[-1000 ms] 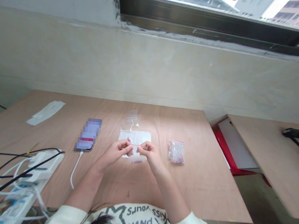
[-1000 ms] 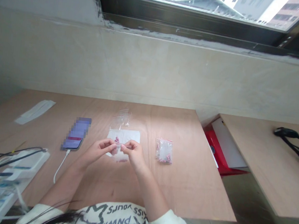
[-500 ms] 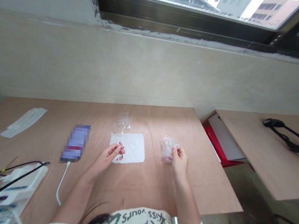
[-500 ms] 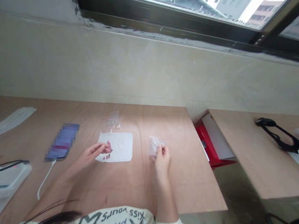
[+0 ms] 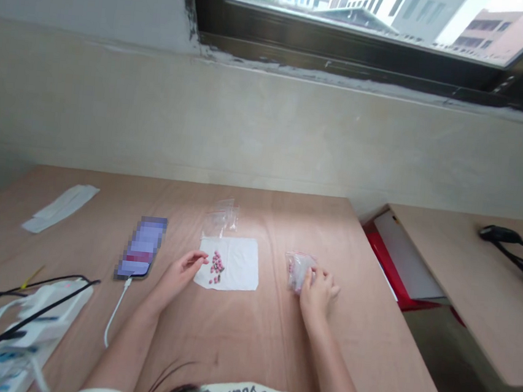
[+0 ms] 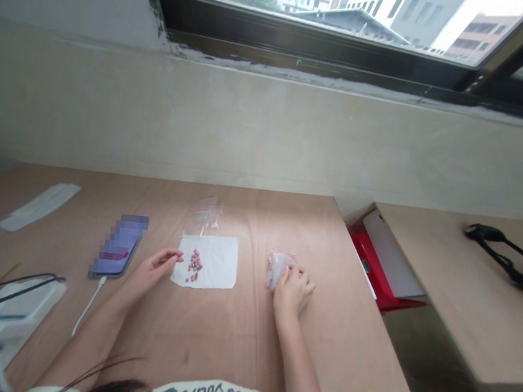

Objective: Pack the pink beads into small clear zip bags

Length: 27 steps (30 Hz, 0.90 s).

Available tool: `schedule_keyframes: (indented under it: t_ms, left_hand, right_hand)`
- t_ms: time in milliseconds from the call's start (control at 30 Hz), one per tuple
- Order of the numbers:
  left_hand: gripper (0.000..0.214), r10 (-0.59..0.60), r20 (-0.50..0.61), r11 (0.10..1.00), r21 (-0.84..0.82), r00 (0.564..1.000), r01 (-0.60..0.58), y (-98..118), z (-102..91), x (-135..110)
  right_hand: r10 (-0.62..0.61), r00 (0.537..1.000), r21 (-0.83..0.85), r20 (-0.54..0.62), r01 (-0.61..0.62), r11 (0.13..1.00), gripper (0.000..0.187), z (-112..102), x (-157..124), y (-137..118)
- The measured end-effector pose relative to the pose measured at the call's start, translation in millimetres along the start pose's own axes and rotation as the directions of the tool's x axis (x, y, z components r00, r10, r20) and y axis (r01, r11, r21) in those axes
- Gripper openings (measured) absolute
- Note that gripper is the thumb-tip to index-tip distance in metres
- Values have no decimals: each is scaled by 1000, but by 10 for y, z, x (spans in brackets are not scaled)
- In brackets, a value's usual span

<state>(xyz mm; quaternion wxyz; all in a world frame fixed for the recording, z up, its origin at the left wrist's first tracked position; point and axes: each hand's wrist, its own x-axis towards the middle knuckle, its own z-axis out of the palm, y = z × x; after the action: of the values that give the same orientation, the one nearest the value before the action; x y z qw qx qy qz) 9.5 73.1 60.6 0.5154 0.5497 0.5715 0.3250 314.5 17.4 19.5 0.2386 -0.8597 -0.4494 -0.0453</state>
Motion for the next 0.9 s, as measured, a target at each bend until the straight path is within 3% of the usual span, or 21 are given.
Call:
schedule_keyframes:
  t_ms: [100,200,300,400,700,900]
  left_hand:
    - [28,84,-34,991,103,996,-80,24,-13,229]
    - [26,218,-129,929,330,967,-165,-7,92,575]
    - [31,258,-189,832,542,947,-119,-91,239,897]
    - [26,277,-210,816,567,938,-114,-190,295,1055]
    - [25,348,-173,815,542,921,-206,-283,108,1003]
    - [24,394,-217,819,523,893,-235,-99,-88,767]
  right_hand:
    - [-32,999,63,-43,35,997,38,-50,20,25]
    - [-33,997,141,-68,42,989,41,-110,47,1]
    - [-11,999,254,-38,20,967,41,-162,50,-75]
    - [11,999,377,32,-22,926,37,-192,31,-169]
    - [-8,970,583,243,-140,800,28,-218,-102,-390]
    - [-34,950,703,310,-205,681,28,-295,-211,-539]
